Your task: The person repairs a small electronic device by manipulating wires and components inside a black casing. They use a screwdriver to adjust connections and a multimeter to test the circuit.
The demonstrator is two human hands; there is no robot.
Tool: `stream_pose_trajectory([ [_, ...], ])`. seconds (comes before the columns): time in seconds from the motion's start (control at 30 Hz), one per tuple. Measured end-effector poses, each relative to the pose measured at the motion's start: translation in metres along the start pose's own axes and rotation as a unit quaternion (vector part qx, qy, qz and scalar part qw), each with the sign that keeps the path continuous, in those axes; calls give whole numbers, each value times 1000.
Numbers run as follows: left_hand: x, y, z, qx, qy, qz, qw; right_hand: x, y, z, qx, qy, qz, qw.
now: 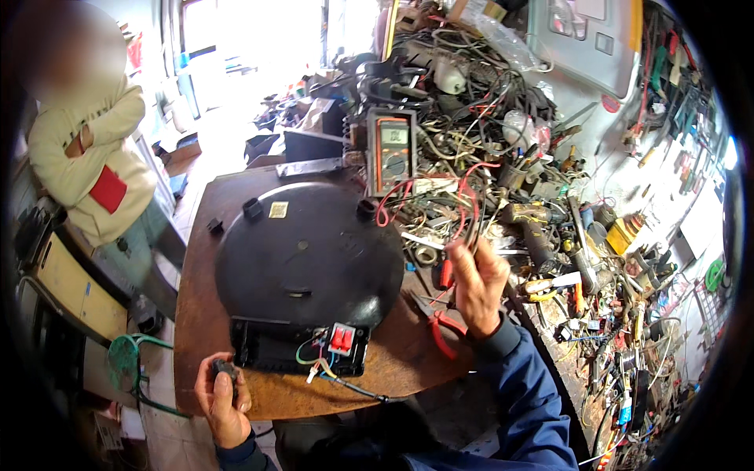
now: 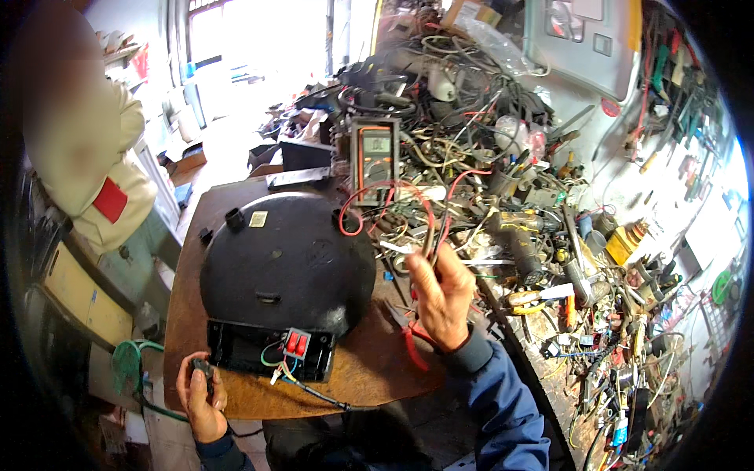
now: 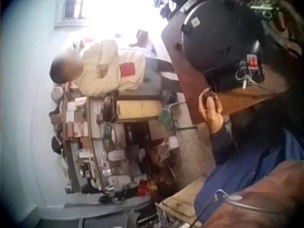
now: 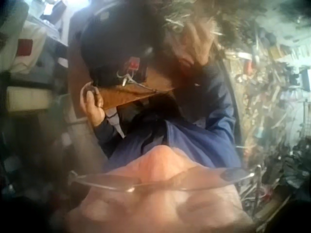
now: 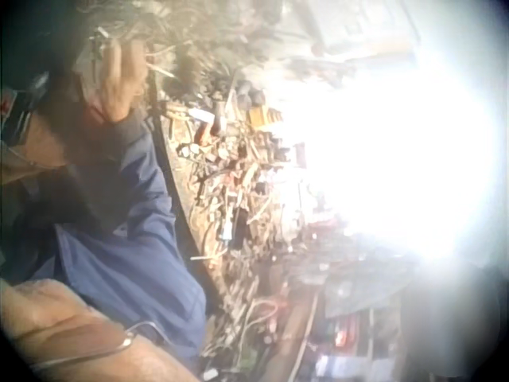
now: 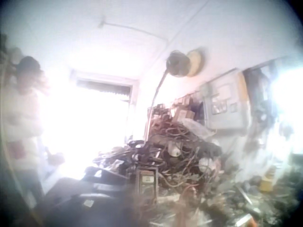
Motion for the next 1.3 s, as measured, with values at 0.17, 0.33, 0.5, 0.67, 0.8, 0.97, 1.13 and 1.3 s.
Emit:
stream_pose_trajectory([
  [0.17, 2, 4, 5, -23, -18, 2, 1000, -46, 30, 14, -98, -102, -33, 989],
  [0.33, 3, 7, 5, -19, -18, 13, 1000, -53, -1, 14, -150, -123, -102, 976],
  [0.5, 1, 8, 4, -28, -61, 15, 998, -69, 20, 14, -170, -219, -69, 958],
  [0.67, -4, 30, 1, 97, -61, 67, 991, -74, 25, -1, -155, -228, 20, 961],
  [0.8, -15, 63, -9, 277, -119, 66, 951, -77, 13, -6, -74, -217, 88, 969],
  [0.97, -31, 74, -14, 277, -149, 64, 947, -84, 15, -2, -72, -294, 87, 949],
  [1.13, -45, 75, -9, 167, -188, 55, 966, -86, 7, 1, -106, -359, 163, 913],
  [1.3, -46, 50, 6, 81, -207, 47, 974, -84, -6, -3, -68, -305, 151, 938],
])
Point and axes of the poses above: each hand's wrist, its own x-axis towards the middle knuckle, its own z-axis out of the palm, y = z × x, the point moved 7 cm from there along x, towards the middle knuckle, and after that the axes turned 14 degrees about x, right-handed, at the moved point
